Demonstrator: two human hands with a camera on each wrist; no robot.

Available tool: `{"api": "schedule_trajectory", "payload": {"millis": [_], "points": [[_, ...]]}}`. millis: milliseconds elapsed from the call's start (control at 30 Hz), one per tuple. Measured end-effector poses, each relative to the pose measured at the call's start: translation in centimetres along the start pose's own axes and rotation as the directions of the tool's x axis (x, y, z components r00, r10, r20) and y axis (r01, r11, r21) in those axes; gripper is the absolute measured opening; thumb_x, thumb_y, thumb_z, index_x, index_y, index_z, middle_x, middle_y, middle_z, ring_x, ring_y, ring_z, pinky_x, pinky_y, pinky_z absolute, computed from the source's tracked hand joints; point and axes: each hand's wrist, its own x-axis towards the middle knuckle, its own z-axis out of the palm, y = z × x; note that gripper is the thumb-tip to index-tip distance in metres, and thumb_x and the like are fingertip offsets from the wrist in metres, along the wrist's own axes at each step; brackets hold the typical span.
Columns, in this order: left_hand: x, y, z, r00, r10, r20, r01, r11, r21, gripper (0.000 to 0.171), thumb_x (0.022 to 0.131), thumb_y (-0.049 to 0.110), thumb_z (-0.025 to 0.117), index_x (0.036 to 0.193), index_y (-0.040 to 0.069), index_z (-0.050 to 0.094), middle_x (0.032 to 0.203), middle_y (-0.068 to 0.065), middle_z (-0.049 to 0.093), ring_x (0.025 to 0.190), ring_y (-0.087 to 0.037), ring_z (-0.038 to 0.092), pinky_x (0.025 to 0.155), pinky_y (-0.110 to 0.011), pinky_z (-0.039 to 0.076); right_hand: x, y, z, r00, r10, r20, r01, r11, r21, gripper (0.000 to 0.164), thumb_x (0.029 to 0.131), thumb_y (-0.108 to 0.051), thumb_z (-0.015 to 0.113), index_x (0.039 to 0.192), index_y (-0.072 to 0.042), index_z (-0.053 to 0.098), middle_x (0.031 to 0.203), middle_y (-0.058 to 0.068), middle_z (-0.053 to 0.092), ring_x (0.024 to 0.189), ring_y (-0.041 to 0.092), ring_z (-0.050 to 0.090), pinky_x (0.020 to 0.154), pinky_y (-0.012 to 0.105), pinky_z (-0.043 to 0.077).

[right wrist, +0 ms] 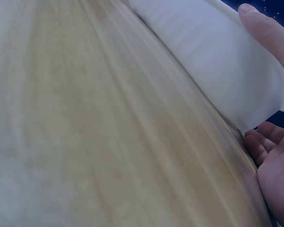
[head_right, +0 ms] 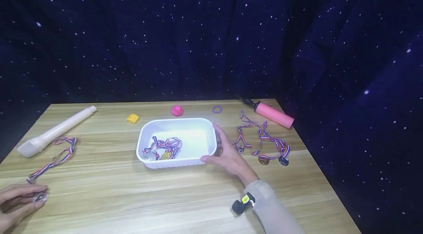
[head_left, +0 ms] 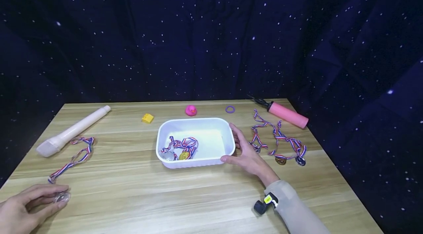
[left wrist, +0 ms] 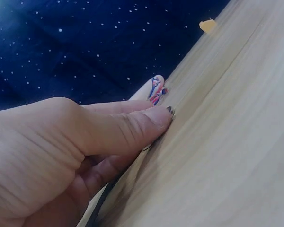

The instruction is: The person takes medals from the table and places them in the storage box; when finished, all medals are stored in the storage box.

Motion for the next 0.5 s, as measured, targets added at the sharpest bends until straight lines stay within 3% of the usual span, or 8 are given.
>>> {"api": "schedule_trajectory", "payload": {"millis": [267, 500], "points": [[0.1, 0.4, 0.0, 0.996, -0.084, 0.024, 0.083, 0.996, 0.031, 0.041, 0.073, -0.022, 0.091, 0.109, -0.005, 0.081, 0.108, 0.032, 0.074, 0.092, 0.015, 0.070, 0.077, -0.004, 0.055, 0.0, -0.1, 0.0, 1.000, -0.013, -0.005, 0.013, 1.000, -0.006, 0.123, 0.086, -0.028, 0.098, 0.179, -0.026, 0.017, 0.173, 0.016, 0.043, 0.151, 0.038, 0.052, 0.128, 0.058, 0.039], [0.2, 1.1, 0.0, 0.995, -0.099, -0.007, 0.099, 0.994, 0.053, 0.041, 0.073, -0.019, 0.094, 0.108, -0.001, 0.083, 0.103, 0.033, 0.074, 0.083, 0.012, 0.069, 0.071, -0.004, 0.055, 0.0, 0.0, 0.0, 1.000, 0.004, -0.006, -0.004, 1.000, -0.021, 0.124, 0.085, -0.033, 0.099, 0.179, -0.030, 0.018, 0.173, 0.013, 0.044, 0.152, 0.034, 0.052, 0.129, 0.056, 0.038]]}}
